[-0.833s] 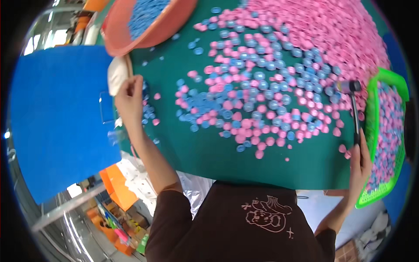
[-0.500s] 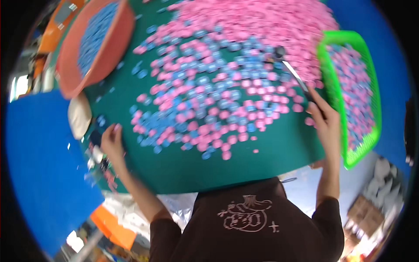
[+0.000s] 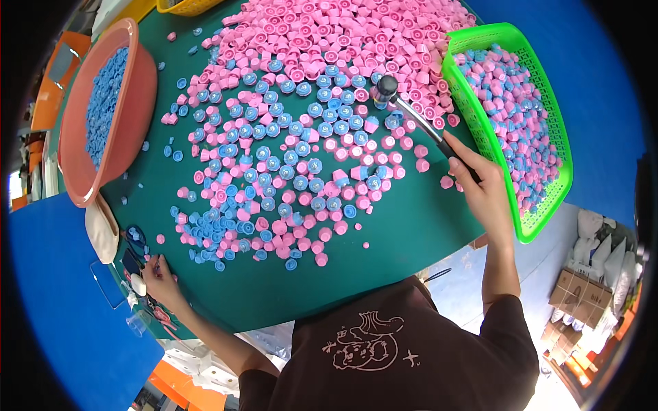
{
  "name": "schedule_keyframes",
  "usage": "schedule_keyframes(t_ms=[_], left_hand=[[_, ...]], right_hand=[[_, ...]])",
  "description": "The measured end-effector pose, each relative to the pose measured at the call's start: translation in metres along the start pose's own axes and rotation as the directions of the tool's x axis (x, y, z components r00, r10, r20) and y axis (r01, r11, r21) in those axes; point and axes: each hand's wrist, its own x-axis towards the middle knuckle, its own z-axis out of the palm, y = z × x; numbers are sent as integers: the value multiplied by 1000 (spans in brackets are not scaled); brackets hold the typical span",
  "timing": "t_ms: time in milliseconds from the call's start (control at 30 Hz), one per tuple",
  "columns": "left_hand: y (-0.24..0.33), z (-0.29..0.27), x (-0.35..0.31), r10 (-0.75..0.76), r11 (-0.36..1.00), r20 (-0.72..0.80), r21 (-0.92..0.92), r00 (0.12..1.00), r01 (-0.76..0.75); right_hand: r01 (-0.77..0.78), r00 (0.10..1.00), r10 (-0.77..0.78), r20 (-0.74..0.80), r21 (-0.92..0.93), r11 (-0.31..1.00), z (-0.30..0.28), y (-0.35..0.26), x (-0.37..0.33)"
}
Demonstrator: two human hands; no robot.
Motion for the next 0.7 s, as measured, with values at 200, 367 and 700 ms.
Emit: schedule_keyframes(t_ms=[200, 367, 700], left_hand=[[30, 11, -7, 103, 960, 10, -264, 995, -96], [43, 13, -18, 291, 934, -31, -208, 956, -291], [39, 12, -21, 111, 962, 19, -252, 994, -102]], right_hand=[[7, 1000, -8, -22, -43, 999, 0, 7, -4], [-65, 997, 64, -34, -35, 997, -3, 0, -3], [200, 980, -201, -11, -58, 978, 11, 7, 18]])
